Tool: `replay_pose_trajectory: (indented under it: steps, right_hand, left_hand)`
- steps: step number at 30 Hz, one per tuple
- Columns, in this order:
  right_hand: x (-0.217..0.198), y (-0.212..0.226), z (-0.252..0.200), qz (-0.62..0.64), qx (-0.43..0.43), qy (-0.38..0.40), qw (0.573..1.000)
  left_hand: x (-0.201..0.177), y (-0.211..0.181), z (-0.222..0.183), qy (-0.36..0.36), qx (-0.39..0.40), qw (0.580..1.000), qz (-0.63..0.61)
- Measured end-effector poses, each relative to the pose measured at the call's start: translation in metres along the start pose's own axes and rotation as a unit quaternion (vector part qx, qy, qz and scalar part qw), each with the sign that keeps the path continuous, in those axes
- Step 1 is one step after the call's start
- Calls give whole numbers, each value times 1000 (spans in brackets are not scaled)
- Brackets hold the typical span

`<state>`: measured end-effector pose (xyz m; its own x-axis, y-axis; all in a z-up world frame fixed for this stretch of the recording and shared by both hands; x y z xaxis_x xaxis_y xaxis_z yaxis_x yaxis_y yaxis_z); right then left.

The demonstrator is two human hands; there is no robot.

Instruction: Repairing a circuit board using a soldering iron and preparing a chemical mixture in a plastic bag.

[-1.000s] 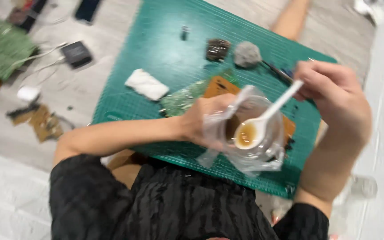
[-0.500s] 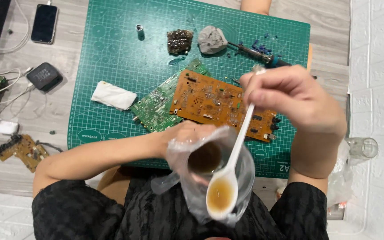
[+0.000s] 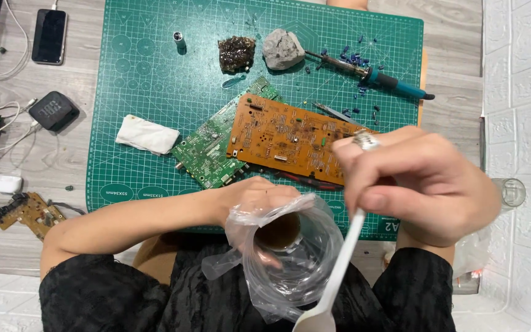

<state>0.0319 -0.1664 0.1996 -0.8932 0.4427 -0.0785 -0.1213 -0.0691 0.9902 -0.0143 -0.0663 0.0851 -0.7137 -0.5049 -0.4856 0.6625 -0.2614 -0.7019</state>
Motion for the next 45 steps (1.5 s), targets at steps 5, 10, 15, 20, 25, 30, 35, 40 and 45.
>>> replay_pose_trajectory:
  steps: [5,10,15,20,25,30,35,40,45]
  right_hand:
    - [-12,9,-11,-45,-48,-14,998]
    - [-33,8,-30,-182,-16,-71,981]
    - [-32,16,-44,-388,17,-95,917]
    - [24,32,-25,-638,-109,89,757]
    - [50,27,-6,-695,-103,-22,711]
    - [47,10,7,-720,13,-21,693]
    - [30,3,30,-654,14,-27,756]
    - [6,-14,43,-535,6,-38,844]
    - [-19,-35,54,-389,27,-32,920]
  left_hand:
    - [0,7,-6,-49,21,997,49]
    - [-25,4,11,-61,3,978,-199]
    - [-36,40,-13,-149,53,893,-421]
    - [-55,14,-32,-236,-22,908,347]
    - [-55,24,-36,-220,-4,905,364]
    - [-58,4,-33,-215,20,894,392]
    - [-65,22,-39,-265,-67,843,463]
    - [-80,19,-40,-285,-159,830,452]
    - [-86,18,-44,-296,-207,809,463]
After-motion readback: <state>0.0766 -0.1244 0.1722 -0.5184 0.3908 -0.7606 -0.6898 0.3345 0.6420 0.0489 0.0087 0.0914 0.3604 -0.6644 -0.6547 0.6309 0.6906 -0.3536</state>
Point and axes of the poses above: each hand's wrist, its own z-axis towards the middle knuckle, its own x-axis out of the palm, y = z × x, the point moved 7 cm from there along z, towards the middle knuckle, and after that the axes turned 13 degrees about y, right-handed, at the moved point
